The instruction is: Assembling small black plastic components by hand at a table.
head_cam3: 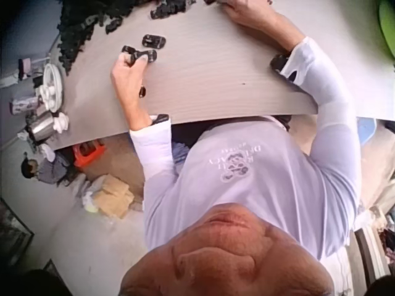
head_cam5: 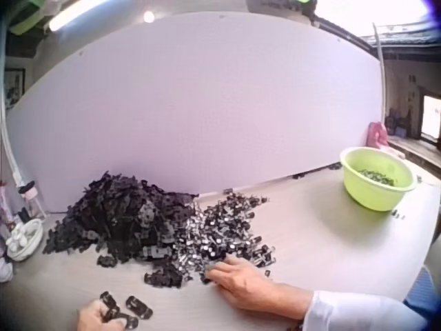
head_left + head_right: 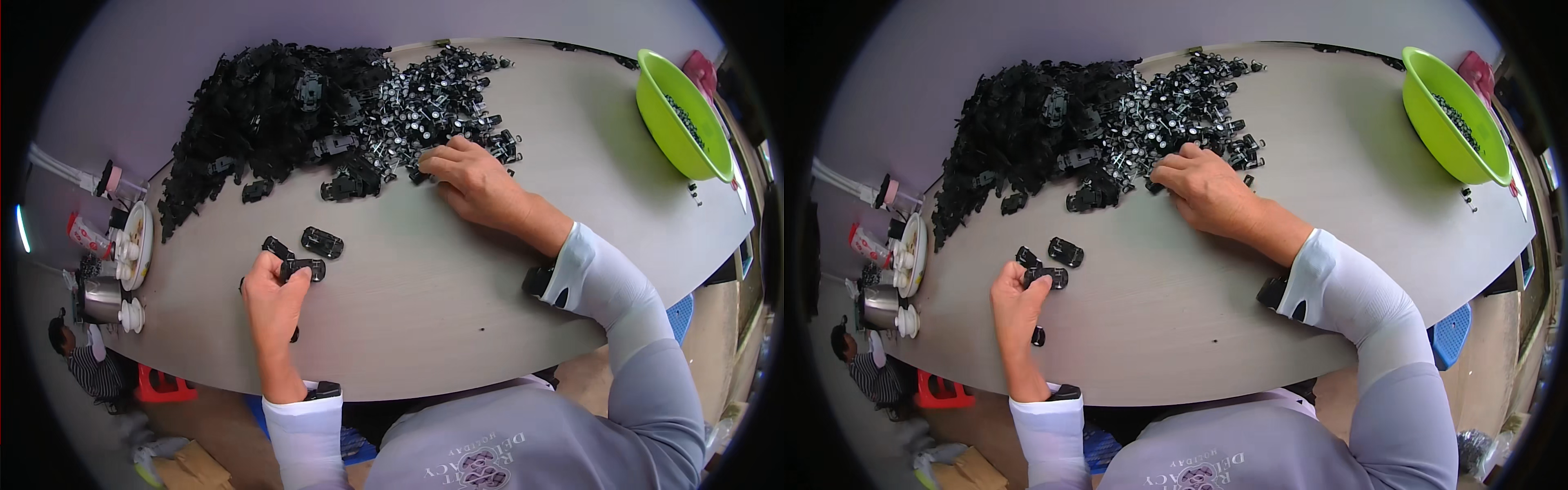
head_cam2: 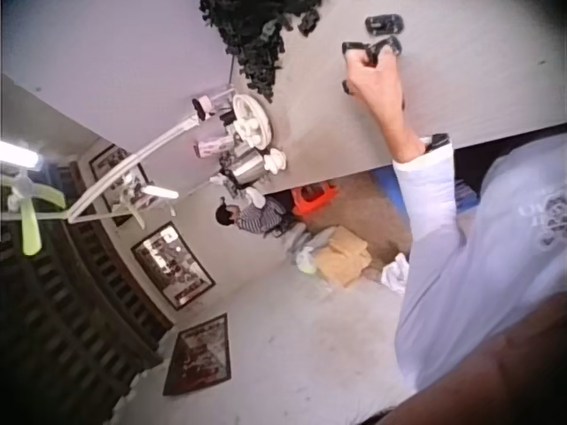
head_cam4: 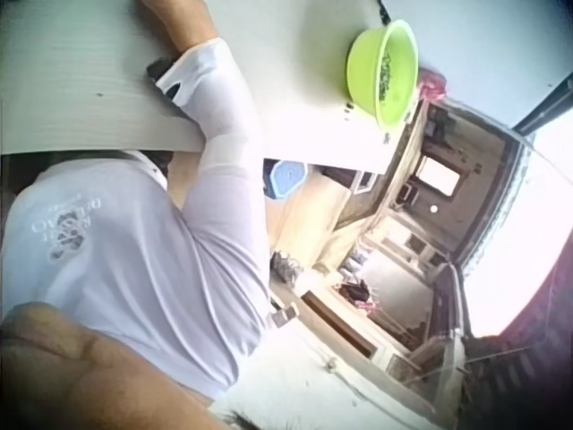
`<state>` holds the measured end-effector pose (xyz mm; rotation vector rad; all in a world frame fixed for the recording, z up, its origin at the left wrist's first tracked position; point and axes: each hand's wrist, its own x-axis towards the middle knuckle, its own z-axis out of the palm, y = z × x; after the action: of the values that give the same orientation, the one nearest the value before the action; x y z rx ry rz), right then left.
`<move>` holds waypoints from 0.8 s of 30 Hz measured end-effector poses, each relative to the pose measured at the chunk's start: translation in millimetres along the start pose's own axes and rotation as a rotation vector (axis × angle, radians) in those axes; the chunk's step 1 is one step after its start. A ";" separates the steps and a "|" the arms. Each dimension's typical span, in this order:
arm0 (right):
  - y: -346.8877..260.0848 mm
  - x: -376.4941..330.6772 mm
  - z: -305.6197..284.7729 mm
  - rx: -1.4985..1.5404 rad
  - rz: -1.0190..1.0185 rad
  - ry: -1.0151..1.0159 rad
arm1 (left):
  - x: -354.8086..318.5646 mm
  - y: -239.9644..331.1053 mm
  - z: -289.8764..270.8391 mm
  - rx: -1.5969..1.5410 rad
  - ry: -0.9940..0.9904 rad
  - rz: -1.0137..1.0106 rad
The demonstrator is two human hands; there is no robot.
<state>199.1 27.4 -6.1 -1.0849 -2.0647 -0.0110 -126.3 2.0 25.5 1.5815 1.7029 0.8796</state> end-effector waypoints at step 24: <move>-14.0 6.7 -0.3 0.077 -0.130 -0.308 | 54.6 56.3 93.7 0.492 0.024 0.758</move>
<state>187.4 23.1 3.1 -0.9497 -2.3868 0.1796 -21.1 63.6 17.8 2.6501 1.3872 0.8464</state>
